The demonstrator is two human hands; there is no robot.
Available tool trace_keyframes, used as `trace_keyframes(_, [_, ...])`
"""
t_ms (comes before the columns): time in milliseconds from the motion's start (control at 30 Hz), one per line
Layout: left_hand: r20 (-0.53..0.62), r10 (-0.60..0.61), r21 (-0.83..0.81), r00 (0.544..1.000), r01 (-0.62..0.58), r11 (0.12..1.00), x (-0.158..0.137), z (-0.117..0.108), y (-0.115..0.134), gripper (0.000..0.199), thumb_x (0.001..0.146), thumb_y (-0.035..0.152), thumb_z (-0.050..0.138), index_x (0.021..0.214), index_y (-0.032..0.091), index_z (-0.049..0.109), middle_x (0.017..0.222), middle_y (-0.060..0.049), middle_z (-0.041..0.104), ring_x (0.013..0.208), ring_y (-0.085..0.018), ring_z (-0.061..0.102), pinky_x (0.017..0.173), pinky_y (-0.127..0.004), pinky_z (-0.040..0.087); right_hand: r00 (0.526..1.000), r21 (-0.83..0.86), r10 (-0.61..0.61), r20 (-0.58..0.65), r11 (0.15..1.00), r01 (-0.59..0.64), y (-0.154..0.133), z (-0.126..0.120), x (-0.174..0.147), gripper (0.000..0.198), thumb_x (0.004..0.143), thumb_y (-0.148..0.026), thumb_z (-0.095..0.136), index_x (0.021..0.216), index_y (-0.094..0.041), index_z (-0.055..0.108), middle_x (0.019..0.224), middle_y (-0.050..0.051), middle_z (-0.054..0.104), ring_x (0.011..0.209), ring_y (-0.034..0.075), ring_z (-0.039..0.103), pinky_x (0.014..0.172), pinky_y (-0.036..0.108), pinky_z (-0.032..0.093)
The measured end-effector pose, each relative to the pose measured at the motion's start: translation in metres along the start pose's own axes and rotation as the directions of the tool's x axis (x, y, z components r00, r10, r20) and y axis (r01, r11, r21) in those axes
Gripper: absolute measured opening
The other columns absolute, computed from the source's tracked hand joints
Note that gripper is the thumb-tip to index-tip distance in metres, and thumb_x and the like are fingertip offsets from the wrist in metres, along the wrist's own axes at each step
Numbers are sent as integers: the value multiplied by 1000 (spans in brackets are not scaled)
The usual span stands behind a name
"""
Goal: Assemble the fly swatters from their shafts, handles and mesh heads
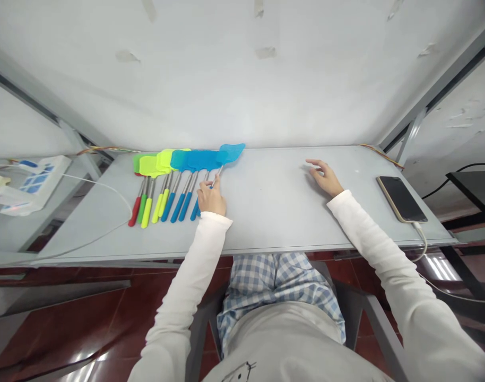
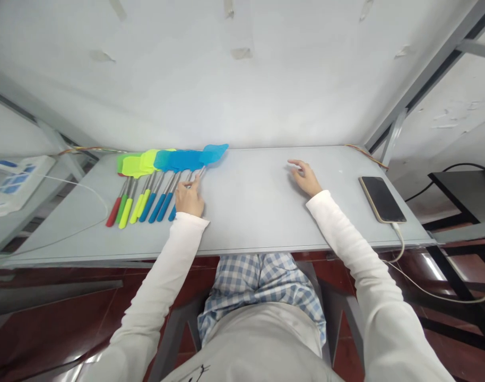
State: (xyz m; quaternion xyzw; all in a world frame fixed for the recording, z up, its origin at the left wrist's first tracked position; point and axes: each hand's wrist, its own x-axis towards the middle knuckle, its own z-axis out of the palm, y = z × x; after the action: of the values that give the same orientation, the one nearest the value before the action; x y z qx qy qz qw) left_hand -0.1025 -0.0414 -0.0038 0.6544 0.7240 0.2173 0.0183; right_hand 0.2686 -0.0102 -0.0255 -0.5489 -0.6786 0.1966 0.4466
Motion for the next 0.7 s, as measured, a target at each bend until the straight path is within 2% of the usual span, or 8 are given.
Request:
trace_keyframes(133, [66, -115, 38, 991, 113, 993, 4, 15, 1, 64, 78, 8, 43, 141, 15, 46, 129, -25, 46, 113, -37, 48, 91, -51, 41, 995, -159, -92, 42, 982, 98, 7, 2, -2, 35, 87, -39, 48, 116, -25, 63, 125, 10, 62, 121, 26, 52, 107, 51, 37])
trace_keyframes(333, [-1, -119, 29, 993, 119, 993, 4, 25, 18, 60, 81, 14, 36, 140, 6, 45, 126, -31, 49, 121, -42, 43, 92, -60, 36, 981, -321, -120, 155, 933, 165, 16, 7, -3, 33, 87, -31, 43, 111, -22, 65, 126, 12, 62, 119, 29, 53, 106, 54, 37])
trace_keyframes(433, [1, -117, 42, 993, 117, 992, 0, 21, 29, 59, 83, 14, 34, 140, 3, 44, 135, -32, 44, 125, -43, 40, 95, -62, 31, 979, -361, -122, 164, 916, 175, 16, 8, -3, 35, 87, -26, 41, 113, -21, 64, 126, 12, 61, 118, 29, 53, 104, 53, 38])
trace_keyframes(567, [10, -13, 29, 1000, 12, 999, -3, 18, 47, 57, 87, 19, 34, 141, 2, 41, 146, -29, 35, 131, -41, 37, 104, -58, 28, 975, -397, -141, 171, 896, 199, 14, 10, -4, 37, 87, -23, 38, 114, -19, 63, 126, 14, 61, 117, 29, 54, 103, 51, 39])
trace_keyframes(700, [89, 227, -62, 970, -222, 973, 4, 29, 71, 52, 89, 19, 35, 138, 7, 46, 144, -24, 41, 128, -33, 45, 107, -49, 33, 973, -418, -147, 177, 884, 209, 13, 11, -4, 37, 86, -21, 38, 115, -18, 62, 125, 14, 61, 116, 29, 54, 102, 50, 40])
